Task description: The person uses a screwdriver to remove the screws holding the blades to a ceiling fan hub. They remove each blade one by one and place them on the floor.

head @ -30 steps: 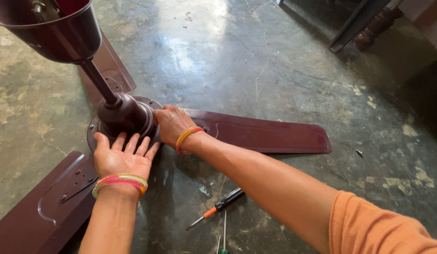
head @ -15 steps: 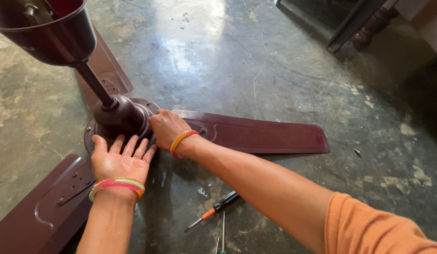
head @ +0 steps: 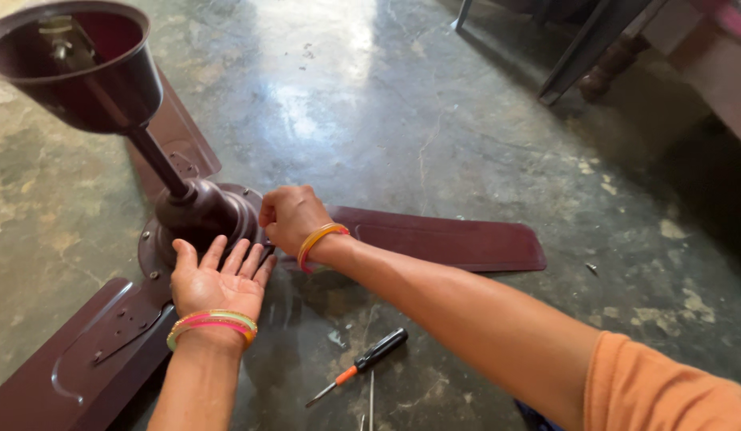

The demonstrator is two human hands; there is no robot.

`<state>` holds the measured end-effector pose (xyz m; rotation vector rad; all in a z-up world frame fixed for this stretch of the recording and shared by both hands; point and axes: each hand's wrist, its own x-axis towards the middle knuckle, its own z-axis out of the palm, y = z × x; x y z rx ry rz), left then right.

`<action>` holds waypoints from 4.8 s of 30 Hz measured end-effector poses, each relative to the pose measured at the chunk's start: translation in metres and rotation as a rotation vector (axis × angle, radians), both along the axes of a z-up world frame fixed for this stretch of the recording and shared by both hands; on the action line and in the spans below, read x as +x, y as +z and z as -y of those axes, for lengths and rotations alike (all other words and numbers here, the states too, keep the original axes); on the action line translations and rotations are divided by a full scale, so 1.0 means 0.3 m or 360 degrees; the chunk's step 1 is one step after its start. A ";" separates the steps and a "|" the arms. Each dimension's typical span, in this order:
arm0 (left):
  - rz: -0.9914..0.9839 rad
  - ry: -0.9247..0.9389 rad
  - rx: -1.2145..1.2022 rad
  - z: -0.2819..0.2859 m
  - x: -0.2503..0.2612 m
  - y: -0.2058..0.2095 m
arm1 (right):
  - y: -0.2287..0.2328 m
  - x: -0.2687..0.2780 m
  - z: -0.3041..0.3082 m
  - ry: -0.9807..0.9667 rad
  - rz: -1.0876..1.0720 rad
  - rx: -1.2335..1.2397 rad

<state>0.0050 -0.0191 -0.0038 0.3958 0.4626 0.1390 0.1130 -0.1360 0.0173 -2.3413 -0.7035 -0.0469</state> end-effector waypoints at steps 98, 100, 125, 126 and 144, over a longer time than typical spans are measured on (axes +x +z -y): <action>-0.0351 0.0067 0.0260 0.572 0.174 -0.245 | -0.125 0.348 0.868 -0.0140 -0.0545 -0.0636; -0.0437 0.0056 0.0267 0.609 0.185 -0.220 | -0.094 0.335 0.921 -0.0104 -0.0503 -0.0582; -0.0564 0.0309 0.0055 1.104 0.930 -0.158 | -0.213 0.403 1.809 -0.0948 -0.1360 0.2482; -0.0546 0.0287 0.0095 1.119 0.956 -0.185 | -0.246 0.455 1.810 -0.0886 -0.1323 0.2548; -0.0493 -0.0140 0.0240 1.005 1.205 -0.583 | -0.561 0.803 1.798 -0.1479 -0.1557 0.1972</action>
